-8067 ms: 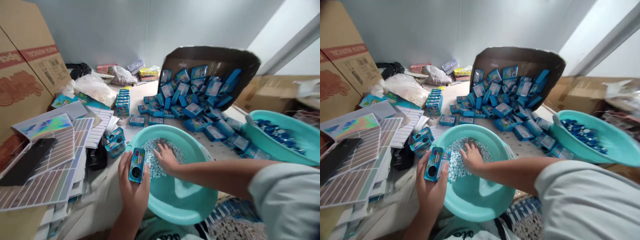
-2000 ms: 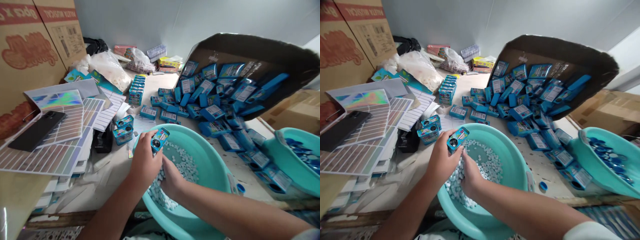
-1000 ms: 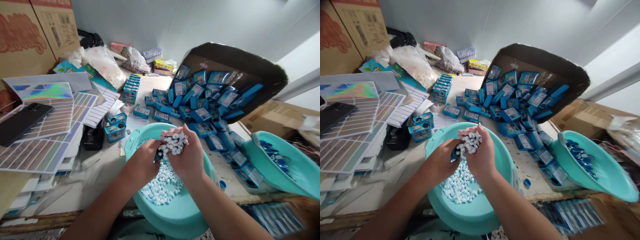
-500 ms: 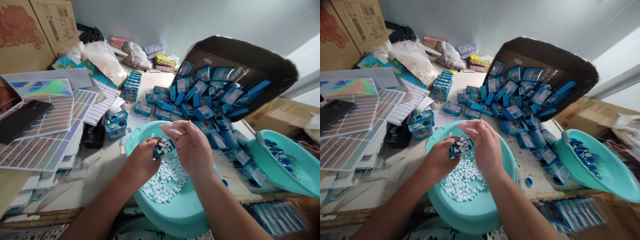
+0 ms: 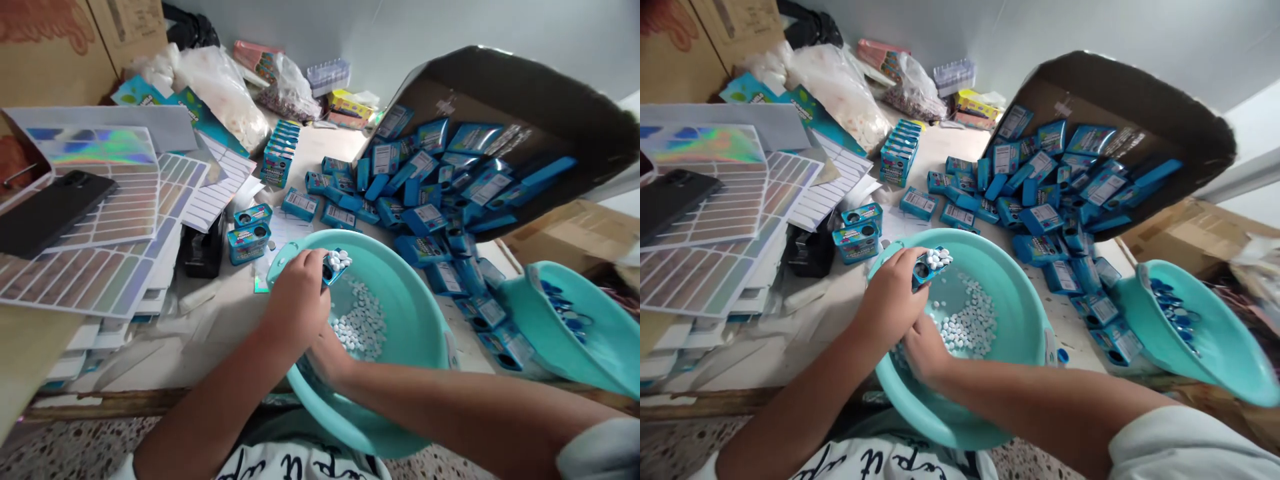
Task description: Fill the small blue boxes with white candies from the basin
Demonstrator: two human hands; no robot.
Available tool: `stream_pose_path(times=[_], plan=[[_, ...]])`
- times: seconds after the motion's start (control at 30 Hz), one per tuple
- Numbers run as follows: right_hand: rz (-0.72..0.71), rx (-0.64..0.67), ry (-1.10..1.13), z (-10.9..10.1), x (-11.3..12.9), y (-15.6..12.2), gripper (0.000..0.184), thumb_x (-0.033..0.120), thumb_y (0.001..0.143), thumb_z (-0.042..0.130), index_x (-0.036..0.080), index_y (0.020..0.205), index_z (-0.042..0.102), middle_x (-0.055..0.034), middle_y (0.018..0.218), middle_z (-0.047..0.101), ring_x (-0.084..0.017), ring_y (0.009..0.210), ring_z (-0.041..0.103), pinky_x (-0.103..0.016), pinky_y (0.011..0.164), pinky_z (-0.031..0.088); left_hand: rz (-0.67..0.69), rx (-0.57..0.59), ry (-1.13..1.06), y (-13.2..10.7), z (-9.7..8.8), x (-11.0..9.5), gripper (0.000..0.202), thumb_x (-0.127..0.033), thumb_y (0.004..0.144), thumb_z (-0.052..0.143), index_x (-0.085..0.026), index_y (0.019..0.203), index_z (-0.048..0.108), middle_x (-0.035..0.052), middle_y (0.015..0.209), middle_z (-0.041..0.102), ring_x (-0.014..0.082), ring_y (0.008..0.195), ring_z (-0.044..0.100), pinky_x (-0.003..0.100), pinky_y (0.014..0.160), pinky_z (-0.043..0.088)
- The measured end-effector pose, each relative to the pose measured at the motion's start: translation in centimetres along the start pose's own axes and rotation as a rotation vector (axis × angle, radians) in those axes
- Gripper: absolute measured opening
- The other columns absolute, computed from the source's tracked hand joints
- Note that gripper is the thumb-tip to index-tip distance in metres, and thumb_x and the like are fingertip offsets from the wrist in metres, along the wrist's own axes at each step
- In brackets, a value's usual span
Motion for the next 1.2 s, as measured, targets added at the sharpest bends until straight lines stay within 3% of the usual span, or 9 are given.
stream_pose_path(times=[0.1, 0.27, 0.33, 0.5, 0.63, 0.77, 0.9, 1.03, 1.2], plan=[[0.140, 0.013, -0.085, 0.6, 0.7, -1.8, 0.011, 0.035, 0.077, 0.067, 0.025, 0.072, 0.071, -0.0013, 0.087, 0.079, -0.025, 0.096, 0.069, -0.039, 0.097, 0.053, -0.047, 0.039, 0.040, 0.3, -0.1, 0.2, 0.041, -0.001, 0.083, 0.064, -0.017, 0.121, 0.060, 0.0124, 0.124, 0.067, 0.0268, 0.117, 0.064, 0.038, 0.101, 0.051], [0.553, -0.013, 0.307, 0.8, 0.6, -2.3, 0.017, 0.040, 0.080, 0.067, 0.023, 0.079, 0.070, -0.0006, 0.073, 0.076, -0.023, 0.079, 0.074, -0.035, 0.077, 0.060, -0.021, 0.041, 0.046, 0.1, 0.1, 0.6, 0.043, -0.003, 0.084, 0.066, -0.019, 0.123, 0.058, 0.0118, 0.124, 0.066, 0.0271, 0.116, 0.063, 0.040, 0.100, 0.052], [0.611, -0.061, 0.401, 0.2, 1.0, -1.5, 0.021, 0.042, 0.082, 0.066, 0.022, 0.079, 0.068, -0.0004, 0.066, 0.072, -0.021, 0.067, 0.072, -0.032, 0.066, 0.060, 0.011, 0.011, 0.042, -0.1, 0.2, 0.6, 0.041, -0.003, 0.085, 0.065, -0.019, 0.122, 0.058, 0.0121, 0.123, 0.066, 0.0272, 0.116, 0.063, 0.041, 0.100, 0.052], [0.262, -0.247, 0.571, -4.3, 5.5, 2.5, 0.020, 0.033, 0.084, 0.063, 0.022, 0.069, 0.056, 0.0035, 0.053, 0.061, -0.011, 0.038, 0.051, -0.020, 0.036, 0.041, 0.082, -0.049, 0.018, -0.4, 0.7, 0.7, 0.048, -0.002, 0.085, 0.061, -0.019, 0.129, 0.053, 0.0127, 0.125, 0.066, 0.0270, 0.119, 0.063, 0.042, 0.102, 0.052], [0.072, -0.304, 0.719, -6.4, 9.9, 3.3, 0.026, 0.030, 0.090, 0.049, 0.022, 0.066, 0.049, 0.0037, 0.053, 0.055, -0.008, 0.038, 0.045, -0.018, 0.035, 0.037, 0.104, -0.004, 0.031, -0.5, 0.9, 0.7, 0.054, 0.002, 0.081, 0.058, -0.019, 0.130, 0.055, 0.0120, 0.126, 0.067, 0.0270, 0.120, 0.063, 0.042, 0.103, 0.053], [-0.140, -0.208, 0.698, -5.4, 12.0, 1.8, 0.028, 0.034, 0.089, 0.058, 0.022, 0.066, 0.049, 0.0046, 0.055, 0.052, -0.009, 0.047, 0.051, -0.018, 0.047, 0.048, 0.242, 0.246, -0.020, -0.9, 1.4, 0.3, 0.053, 0.005, 0.081, 0.051, -0.019, 0.127, 0.058, 0.0105, 0.126, 0.068, 0.0249, 0.121, 0.063, 0.042, 0.107, 0.051], [-0.178, -0.138, 0.638, -3.8, 11.7, 1.3, 0.030, 0.037, 0.090, 0.058, 0.022, 0.064, 0.051, 0.0046, 0.055, 0.050, -0.009, 0.049, 0.051, -0.020, 0.048, 0.048, 0.284, 0.413, -0.091, -1.2, 1.7, 0.1, 0.039, -0.003, 0.081, 0.058, -0.021, 0.116, 0.061, 0.0085, 0.119, 0.070, 0.0258, 0.114, 0.065, 0.039, 0.099, 0.054], [-0.145, -0.133, 0.611, -3.5, 11.3, 1.7, 0.029, 0.038, 0.087, 0.063, 0.022, 0.065, 0.054, 0.0042, 0.056, 0.053, -0.010, 0.051, 0.054, -0.021, 0.053, 0.050, 0.299, 0.459, -0.097, -1.4, 1.7, 0.2, 0.040, -0.007, 0.081, 0.063, -0.021, 0.118, 0.057, 0.0093, 0.120, 0.070, 0.0280, 0.113, 0.065, 0.039, 0.098, 0.053], [-0.193, -0.074, 0.504, -3.4, 11.9, 1.0, 0.017, 0.034, 0.081, 0.063, 0.021, 0.070, 0.065, 0.0003, 0.067, 0.065, -0.014, 0.066, 0.066, -0.024, 0.067, 0.058, 0.318, 0.395, -0.106, -1.6, 1.5, 0.4, 0.047, -0.009, 0.082, 0.062, -0.022, 0.127, 0.052, 0.0090, 0.116, 0.070, 0.0277, 0.109, 0.067, 0.036, 0.089, 0.054]])
Point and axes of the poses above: each hand's wrist, its own y-axis towards the middle knuckle, its own z-axis out of the palm, x = y × z, the point moved 3 cm from there along y, towards the middle knuckle
